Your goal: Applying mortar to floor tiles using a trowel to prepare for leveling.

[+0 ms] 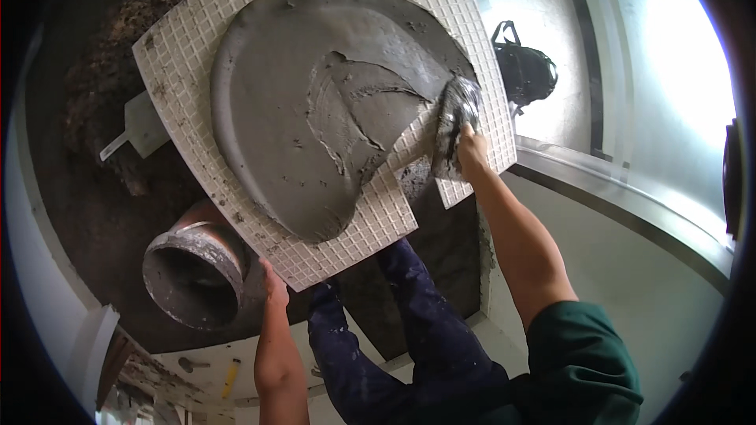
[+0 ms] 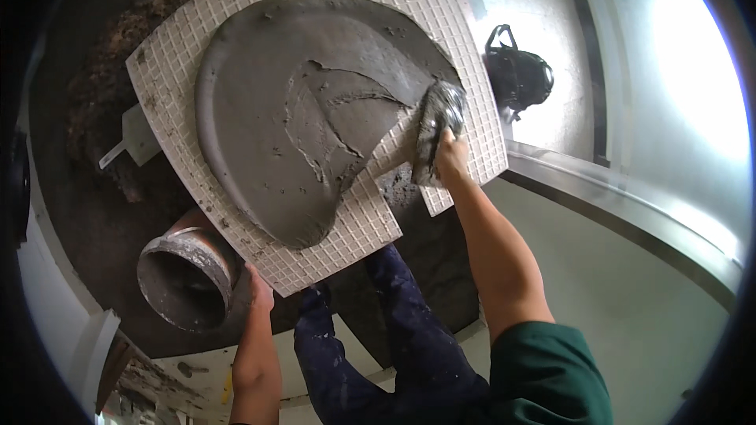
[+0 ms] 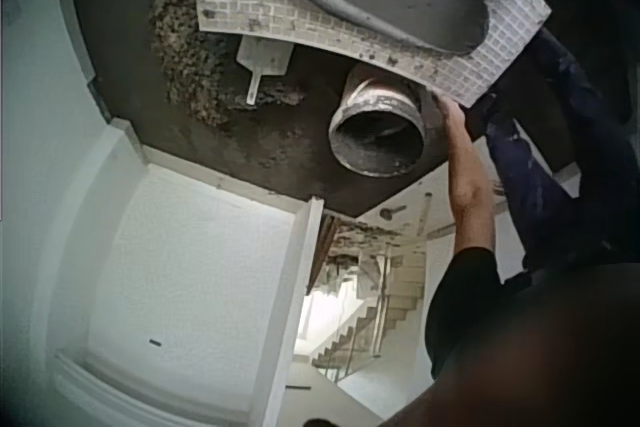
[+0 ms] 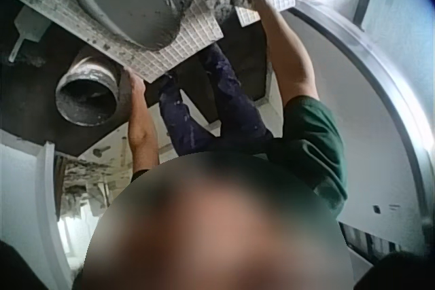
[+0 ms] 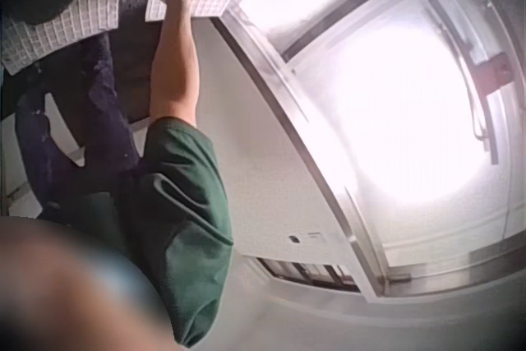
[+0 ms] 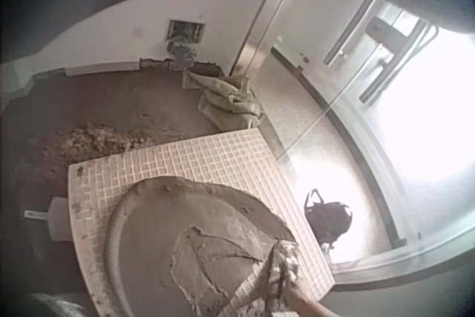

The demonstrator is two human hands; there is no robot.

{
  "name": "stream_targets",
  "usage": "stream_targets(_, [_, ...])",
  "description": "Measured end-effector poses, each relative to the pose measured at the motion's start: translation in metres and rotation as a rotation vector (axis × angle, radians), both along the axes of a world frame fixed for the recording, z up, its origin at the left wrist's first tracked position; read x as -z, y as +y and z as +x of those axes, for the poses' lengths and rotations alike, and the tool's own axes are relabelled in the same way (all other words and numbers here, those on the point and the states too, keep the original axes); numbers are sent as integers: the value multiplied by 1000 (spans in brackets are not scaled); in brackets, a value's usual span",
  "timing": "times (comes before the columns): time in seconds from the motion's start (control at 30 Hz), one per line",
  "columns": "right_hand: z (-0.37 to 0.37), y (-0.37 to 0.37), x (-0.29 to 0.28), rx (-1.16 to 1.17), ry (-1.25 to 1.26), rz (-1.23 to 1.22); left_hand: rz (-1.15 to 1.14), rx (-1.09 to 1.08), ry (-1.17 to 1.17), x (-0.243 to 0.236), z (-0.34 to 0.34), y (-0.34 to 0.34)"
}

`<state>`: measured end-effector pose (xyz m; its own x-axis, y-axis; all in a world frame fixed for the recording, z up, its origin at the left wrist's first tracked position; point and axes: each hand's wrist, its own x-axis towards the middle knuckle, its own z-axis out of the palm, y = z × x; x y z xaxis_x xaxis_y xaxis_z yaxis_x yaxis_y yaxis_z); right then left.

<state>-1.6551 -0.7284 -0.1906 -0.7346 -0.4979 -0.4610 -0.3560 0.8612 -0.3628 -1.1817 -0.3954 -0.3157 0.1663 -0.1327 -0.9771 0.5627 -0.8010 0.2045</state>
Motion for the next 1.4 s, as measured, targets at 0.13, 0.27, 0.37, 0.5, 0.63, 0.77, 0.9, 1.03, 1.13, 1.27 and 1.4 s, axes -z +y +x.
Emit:
stream_targets(0.13, [60,-36,-4,424,-769,-269,199,118,-102,-14,3,-3])
stream_targets(0.27, [176,-130,-1,178,-889,-279,74,128,-56,-12,5,2])
stream_targets(0.37, [249,-172,-2,-69,-1046,7,70,147,-66,-11,5,4])
stream_targets(0.5, [284,-168,-14,-1051,-521,308,131,161,-58,-13,9,3])
stream_targets(0.63, [256,-189,-21,-1741,163,369,134,174,-74,-10,9,2])
stream_targets(0.77, [182,-255,-38,-1456,415,162,141,185,-102,-11,6,3])
stream_targets(0.9, [160,-270,-47,-510,-107,186,135,169,-91,-21,3,-2])
stream_targets(1.03, [231,-215,-18,-381,-752,245,137,170,-89,-33,0,-10])
stream_targets(1.13, [258,-207,-11,-702,-733,414,146,182,-97,-36,-3,-13])
stream_targets(1.27, [233,-248,-15,-1193,-230,334,148,144,-114,-26,-4,-4])
stream_targets(1.4, [195,-281,-21,-1202,65,66,128,129,-120,-11,-4,8])
